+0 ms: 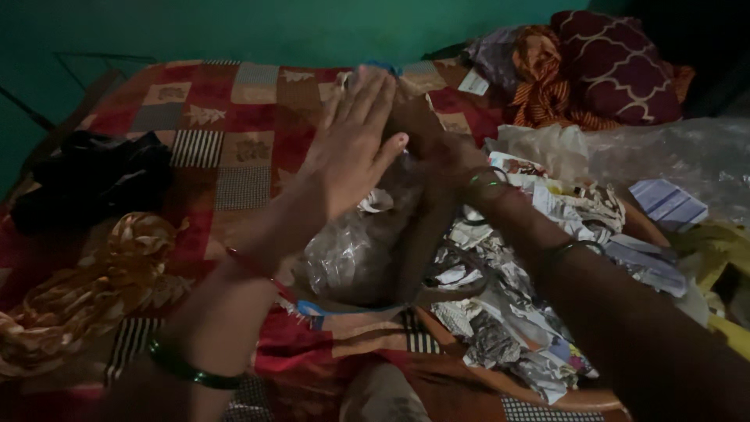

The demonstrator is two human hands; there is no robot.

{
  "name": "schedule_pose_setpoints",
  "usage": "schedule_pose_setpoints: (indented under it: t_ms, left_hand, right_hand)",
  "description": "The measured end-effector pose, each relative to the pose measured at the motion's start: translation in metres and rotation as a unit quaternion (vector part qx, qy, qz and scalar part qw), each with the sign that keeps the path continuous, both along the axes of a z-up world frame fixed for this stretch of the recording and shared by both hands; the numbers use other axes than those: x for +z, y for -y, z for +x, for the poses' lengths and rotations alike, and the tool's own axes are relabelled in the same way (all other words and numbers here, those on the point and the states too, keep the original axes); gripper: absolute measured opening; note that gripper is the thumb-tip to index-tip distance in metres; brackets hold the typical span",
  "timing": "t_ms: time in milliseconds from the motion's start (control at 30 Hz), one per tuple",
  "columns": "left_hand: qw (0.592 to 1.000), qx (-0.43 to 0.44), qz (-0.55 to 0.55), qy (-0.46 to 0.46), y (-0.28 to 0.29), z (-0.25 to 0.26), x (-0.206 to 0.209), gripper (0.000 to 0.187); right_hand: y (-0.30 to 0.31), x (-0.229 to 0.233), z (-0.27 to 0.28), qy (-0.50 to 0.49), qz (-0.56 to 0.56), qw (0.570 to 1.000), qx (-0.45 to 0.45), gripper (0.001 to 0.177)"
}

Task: The person sorts crumpled paper and plastic waste from a woven basket into a large tote bag. They repeatedly pick up handfuls of mixed recyclables and transfer them into the bag, occasionally pressing down to compact the contents.

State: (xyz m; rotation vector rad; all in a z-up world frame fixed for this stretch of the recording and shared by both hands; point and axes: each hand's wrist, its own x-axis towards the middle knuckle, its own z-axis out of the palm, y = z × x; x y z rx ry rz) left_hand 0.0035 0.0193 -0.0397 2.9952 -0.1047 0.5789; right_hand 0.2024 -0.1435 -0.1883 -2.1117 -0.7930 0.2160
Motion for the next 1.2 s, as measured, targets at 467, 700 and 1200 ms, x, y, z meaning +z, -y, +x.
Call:
schedule_pose_setpoints:
  t_ms: [467,700,1200]
  left_hand:
    - [0.999,-0.054,0.004,0.001,-0.006,0.024,-0.016,0.067]
    - [0.998,-0.061,-0.02,0.025,-0.019,0.052,-0.026,0.067]
    - [0.992,-0.105,-0.009,0.066,-0.002,0.095,-0.04,0.067]
  right_hand:
    - [-0.037,-0.077,0.1,0.253,-0.325,0.911,-0.029,0.038]
    - [-0.084,-0.057,0.141,0.2,-0.149,0.968,-0.039,0.067]
    - [0.012,-0.007,0.174,0.239,-0.17,0.956,-0.003,0.081]
